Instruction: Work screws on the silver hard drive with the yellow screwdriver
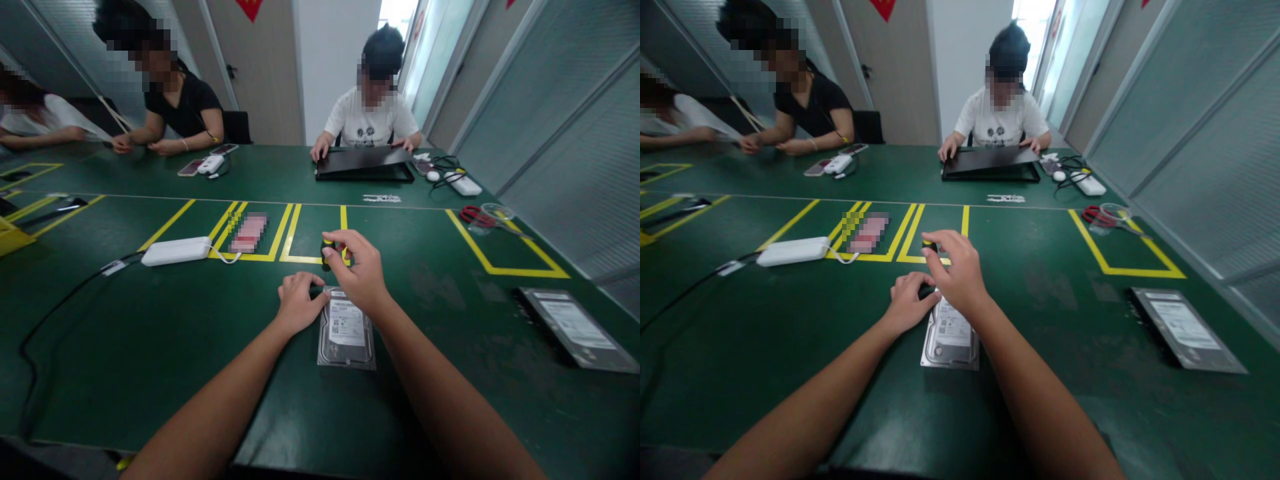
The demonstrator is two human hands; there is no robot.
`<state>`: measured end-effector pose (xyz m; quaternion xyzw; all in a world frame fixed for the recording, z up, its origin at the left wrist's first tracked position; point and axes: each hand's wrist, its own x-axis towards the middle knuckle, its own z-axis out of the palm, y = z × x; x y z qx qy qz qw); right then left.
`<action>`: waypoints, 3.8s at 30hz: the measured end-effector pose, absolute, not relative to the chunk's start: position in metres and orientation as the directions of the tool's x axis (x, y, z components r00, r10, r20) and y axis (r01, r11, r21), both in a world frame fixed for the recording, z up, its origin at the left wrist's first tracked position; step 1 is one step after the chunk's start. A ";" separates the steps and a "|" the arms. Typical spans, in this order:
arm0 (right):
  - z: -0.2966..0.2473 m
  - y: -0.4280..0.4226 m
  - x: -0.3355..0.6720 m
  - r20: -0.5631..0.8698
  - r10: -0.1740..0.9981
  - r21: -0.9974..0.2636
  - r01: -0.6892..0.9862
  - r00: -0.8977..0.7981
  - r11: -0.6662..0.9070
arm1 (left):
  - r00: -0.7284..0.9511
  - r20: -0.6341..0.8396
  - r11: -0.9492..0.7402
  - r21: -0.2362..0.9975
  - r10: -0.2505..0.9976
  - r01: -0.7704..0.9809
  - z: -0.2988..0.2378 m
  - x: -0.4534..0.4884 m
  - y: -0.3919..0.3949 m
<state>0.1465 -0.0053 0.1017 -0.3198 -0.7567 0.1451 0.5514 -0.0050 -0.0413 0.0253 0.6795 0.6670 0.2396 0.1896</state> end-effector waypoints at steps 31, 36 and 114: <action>0.099 -0.007 0.144 0.739 0.657 -0.590 0.328 -0.150 0.738 | -0.005 0.097 -0.051 0.567 0.995 0.822 0.022 -0.008 -0.036; 0.102 -0.008 0.144 0.726 0.666 -0.598 0.319 -0.175 0.735 | -0.009 0.090 -0.044 0.569 0.996 0.821 0.023 -0.008 -0.036; 0.102 -0.008 0.144 0.766 0.636 -0.546 0.428 -0.094 0.720 | -0.016 0.096 -0.043 0.584 0.995 0.810 0.025 -0.009 -0.038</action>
